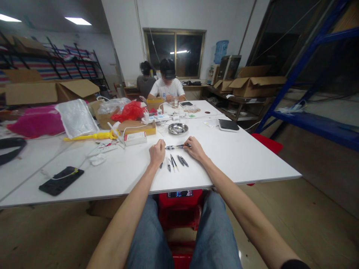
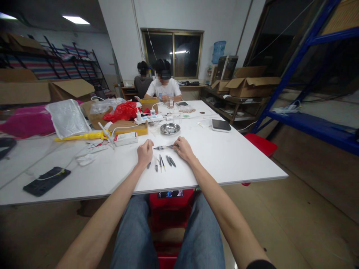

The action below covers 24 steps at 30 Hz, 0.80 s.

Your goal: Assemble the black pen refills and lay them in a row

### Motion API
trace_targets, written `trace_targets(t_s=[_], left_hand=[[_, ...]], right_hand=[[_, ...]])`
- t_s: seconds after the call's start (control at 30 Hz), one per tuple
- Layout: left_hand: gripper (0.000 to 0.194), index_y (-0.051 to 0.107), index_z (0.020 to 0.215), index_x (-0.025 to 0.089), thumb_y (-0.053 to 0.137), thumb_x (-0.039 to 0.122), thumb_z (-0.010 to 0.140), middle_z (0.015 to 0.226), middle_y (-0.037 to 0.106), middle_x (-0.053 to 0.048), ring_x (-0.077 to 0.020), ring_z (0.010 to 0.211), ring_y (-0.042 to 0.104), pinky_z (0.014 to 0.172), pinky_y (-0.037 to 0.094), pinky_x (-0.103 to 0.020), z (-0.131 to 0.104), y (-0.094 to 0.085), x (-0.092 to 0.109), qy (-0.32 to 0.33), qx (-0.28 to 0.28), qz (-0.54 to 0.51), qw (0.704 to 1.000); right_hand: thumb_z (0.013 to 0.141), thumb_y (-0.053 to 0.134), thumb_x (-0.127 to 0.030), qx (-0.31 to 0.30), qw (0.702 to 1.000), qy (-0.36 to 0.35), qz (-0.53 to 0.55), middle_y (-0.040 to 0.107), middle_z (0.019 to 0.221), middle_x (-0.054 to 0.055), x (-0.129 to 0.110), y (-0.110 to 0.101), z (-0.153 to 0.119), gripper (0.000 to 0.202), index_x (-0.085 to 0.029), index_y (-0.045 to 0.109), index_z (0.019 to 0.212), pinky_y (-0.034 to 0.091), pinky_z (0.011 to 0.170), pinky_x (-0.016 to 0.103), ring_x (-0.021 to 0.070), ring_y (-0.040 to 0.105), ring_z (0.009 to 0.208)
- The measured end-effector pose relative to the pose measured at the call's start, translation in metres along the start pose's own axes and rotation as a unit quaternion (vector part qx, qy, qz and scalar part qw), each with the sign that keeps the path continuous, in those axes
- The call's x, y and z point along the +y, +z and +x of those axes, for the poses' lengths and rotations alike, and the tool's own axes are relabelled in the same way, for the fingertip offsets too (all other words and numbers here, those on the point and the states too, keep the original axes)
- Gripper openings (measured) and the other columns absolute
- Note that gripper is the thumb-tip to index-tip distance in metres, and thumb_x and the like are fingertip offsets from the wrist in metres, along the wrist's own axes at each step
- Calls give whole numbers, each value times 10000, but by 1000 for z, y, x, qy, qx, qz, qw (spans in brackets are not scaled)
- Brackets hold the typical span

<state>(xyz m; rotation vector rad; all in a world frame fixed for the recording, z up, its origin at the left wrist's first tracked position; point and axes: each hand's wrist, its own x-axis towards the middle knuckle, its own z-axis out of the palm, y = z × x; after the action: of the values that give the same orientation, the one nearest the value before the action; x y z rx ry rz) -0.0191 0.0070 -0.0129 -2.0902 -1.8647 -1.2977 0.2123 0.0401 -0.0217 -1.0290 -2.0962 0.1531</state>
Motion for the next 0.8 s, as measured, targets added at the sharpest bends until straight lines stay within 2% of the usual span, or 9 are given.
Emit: trace_targets(t_s=[0.23,0.4,0.5,0.63,0.8], left_hand=[[327,578,835,218,311,269,1016,728,674,-17,-157,698,628,656,305,-261,0,-1,2,-13,-10,38,999],[321,595,890,227,308,294,1019,723,672,-25,-174,699,621,642,287,-271,-1,-1,4,-8,-38,51,998],[310,592,912,231,306,288,1017,755,674,-26,-179,718,621,650,299,-270,0,-1,2,-6,-30,21,999],[307,579,938,228,286,274,1013,804,665,-26,-180,742,614,671,336,-271,2,-1,-2,-36,9,-41,998],[299,554,968,226,269,305,1014,859,642,-33,-181,803,604,726,405,-279,-1,-3,-4,-8,-13,-113,993]], right_hand=[[873,624,-159,-15,1000,-5,-8,558,966,56,-9,-2,-13,36,-185,649,871,415,817,319,208,510,914],[881,623,-160,-46,998,6,-32,560,973,55,-11,-1,-19,37,-182,651,875,409,818,297,195,522,921],[906,616,-209,-69,996,16,-50,561,965,52,-12,0,-19,46,-185,650,926,404,802,285,186,526,901],[926,605,-258,-97,992,27,-77,567,967,52,-14,0,-19,104,-186,642,991,397,794,279,186,528,898],[941,551,-188,-98,990,20,-99,590,998,70,-19,-3,-20,95,-171,628,994,389,813,280,187,533,915]])
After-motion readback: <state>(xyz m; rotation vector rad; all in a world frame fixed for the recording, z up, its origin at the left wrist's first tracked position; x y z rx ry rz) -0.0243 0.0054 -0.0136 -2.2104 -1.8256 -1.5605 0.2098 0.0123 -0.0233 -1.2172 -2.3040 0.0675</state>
